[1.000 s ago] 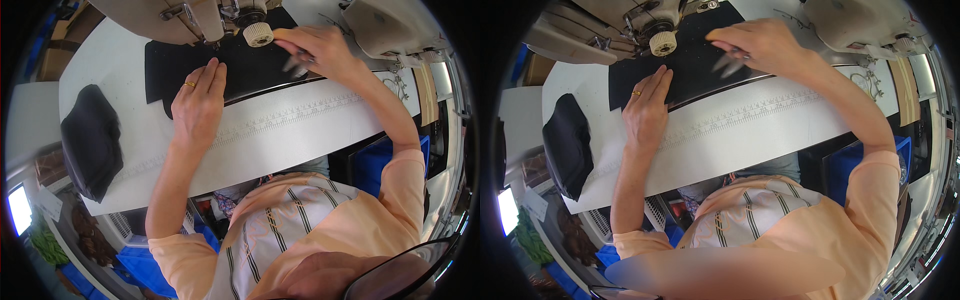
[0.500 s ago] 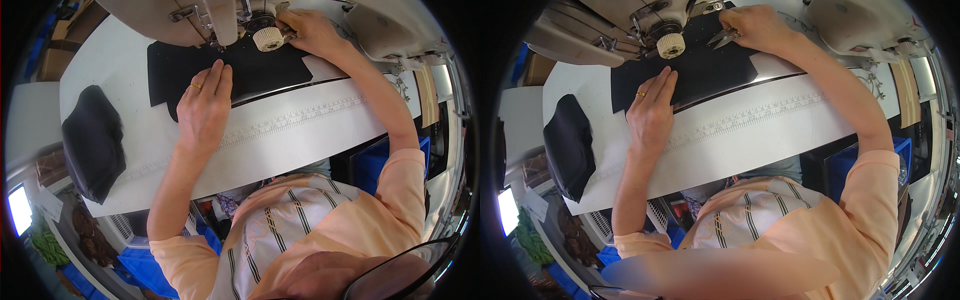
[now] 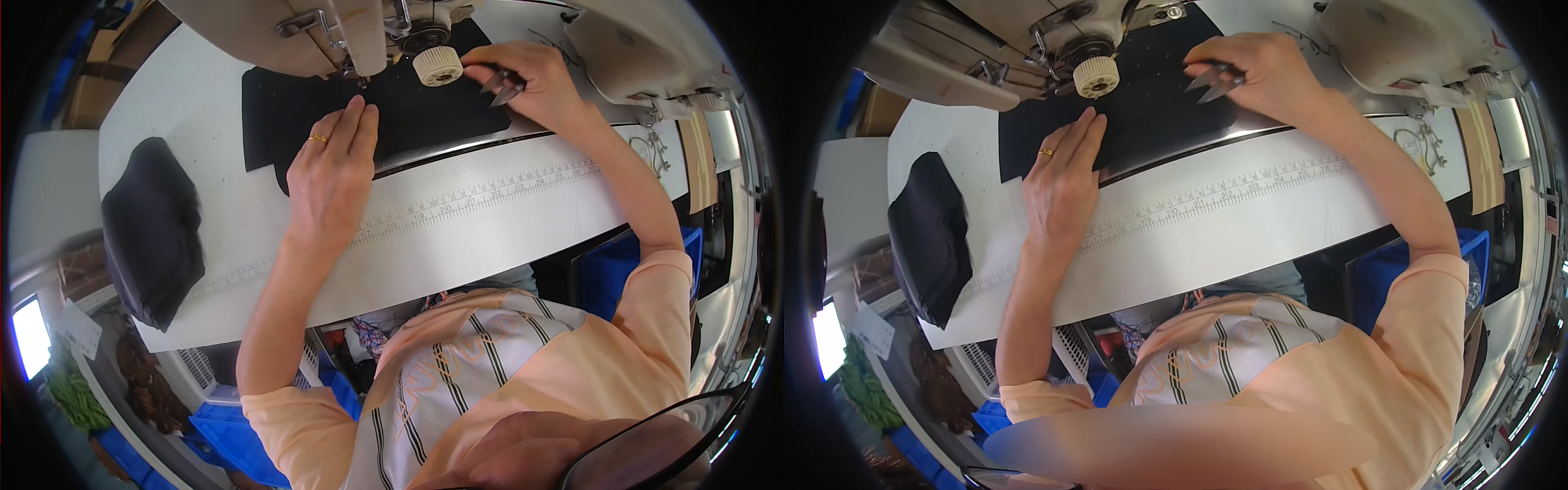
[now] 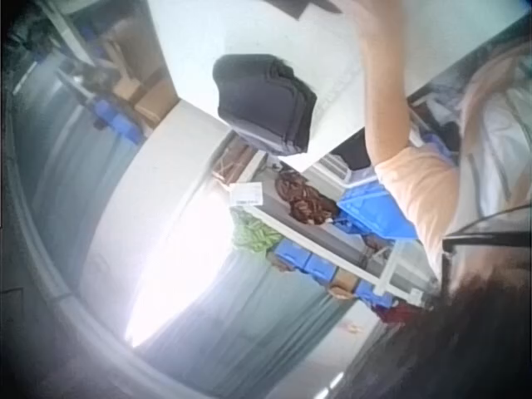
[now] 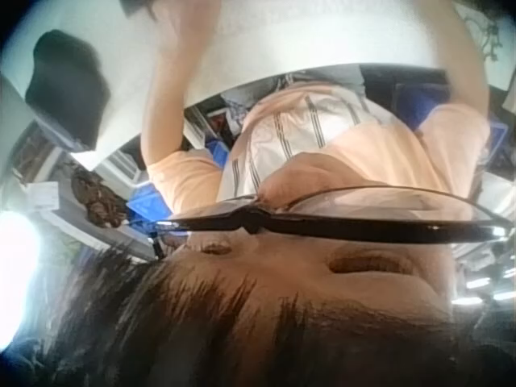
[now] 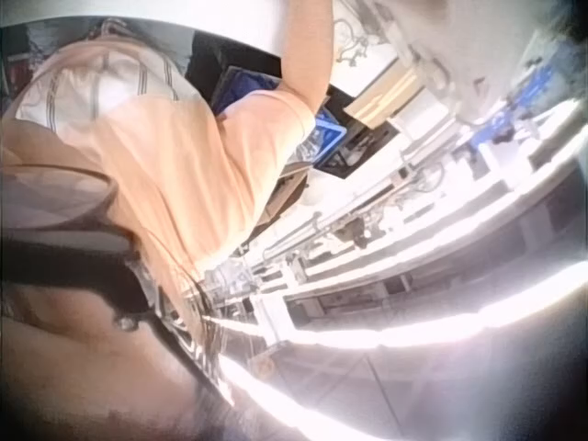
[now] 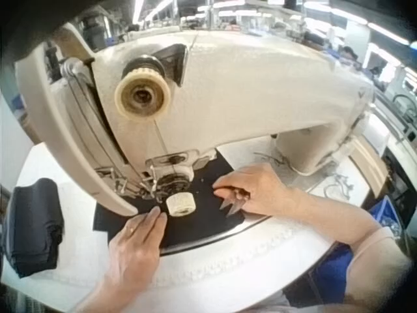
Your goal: The recorder is sewing and trimming black leather pieces at a workshop station.
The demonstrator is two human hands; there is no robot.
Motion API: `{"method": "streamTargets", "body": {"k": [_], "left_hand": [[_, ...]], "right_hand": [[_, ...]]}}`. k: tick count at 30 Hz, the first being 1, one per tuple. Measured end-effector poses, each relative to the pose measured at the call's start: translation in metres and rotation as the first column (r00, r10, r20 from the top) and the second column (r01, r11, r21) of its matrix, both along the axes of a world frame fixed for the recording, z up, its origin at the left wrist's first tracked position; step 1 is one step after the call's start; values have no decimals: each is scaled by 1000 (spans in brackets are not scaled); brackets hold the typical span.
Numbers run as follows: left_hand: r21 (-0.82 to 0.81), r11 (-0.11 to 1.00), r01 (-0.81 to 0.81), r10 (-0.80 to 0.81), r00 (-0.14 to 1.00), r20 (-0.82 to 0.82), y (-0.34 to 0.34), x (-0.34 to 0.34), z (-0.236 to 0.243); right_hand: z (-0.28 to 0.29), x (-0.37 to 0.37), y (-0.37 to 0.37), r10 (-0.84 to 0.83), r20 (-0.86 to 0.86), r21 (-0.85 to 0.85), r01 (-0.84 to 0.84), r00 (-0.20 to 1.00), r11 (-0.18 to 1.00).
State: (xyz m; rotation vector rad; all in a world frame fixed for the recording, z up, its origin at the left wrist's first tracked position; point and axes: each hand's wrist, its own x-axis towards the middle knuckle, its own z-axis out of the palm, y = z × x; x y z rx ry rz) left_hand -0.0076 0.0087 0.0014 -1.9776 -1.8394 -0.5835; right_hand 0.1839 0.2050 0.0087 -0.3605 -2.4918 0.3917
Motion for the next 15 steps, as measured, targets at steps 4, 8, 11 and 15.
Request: {"method": "streamTargets", "body": {"k": [4, 8, 11, 15], "left_hand": [[6, 1000, -2, 2, 1000, 0, 1, 0, -1], [15, 1000, -2, 2, 1000, -7, 1, 0, -1], [13, 1000, -1, 1, 1000, 3, 1, 0, -1], [14, 1000, 5, -6, 1000, 22, 0, -2, -1]], "right_hand": [[-3, -42, -29, 156, 53, 202, -164, 986, 966], [-3, -61, -31, 271, 93, 289, -286, 958, 914], [-2, -51, -21, 129, 81, 261, -146, 988, 954], [-4, -44, -1, 13, 77, 233, -31, 997, 972]]}}
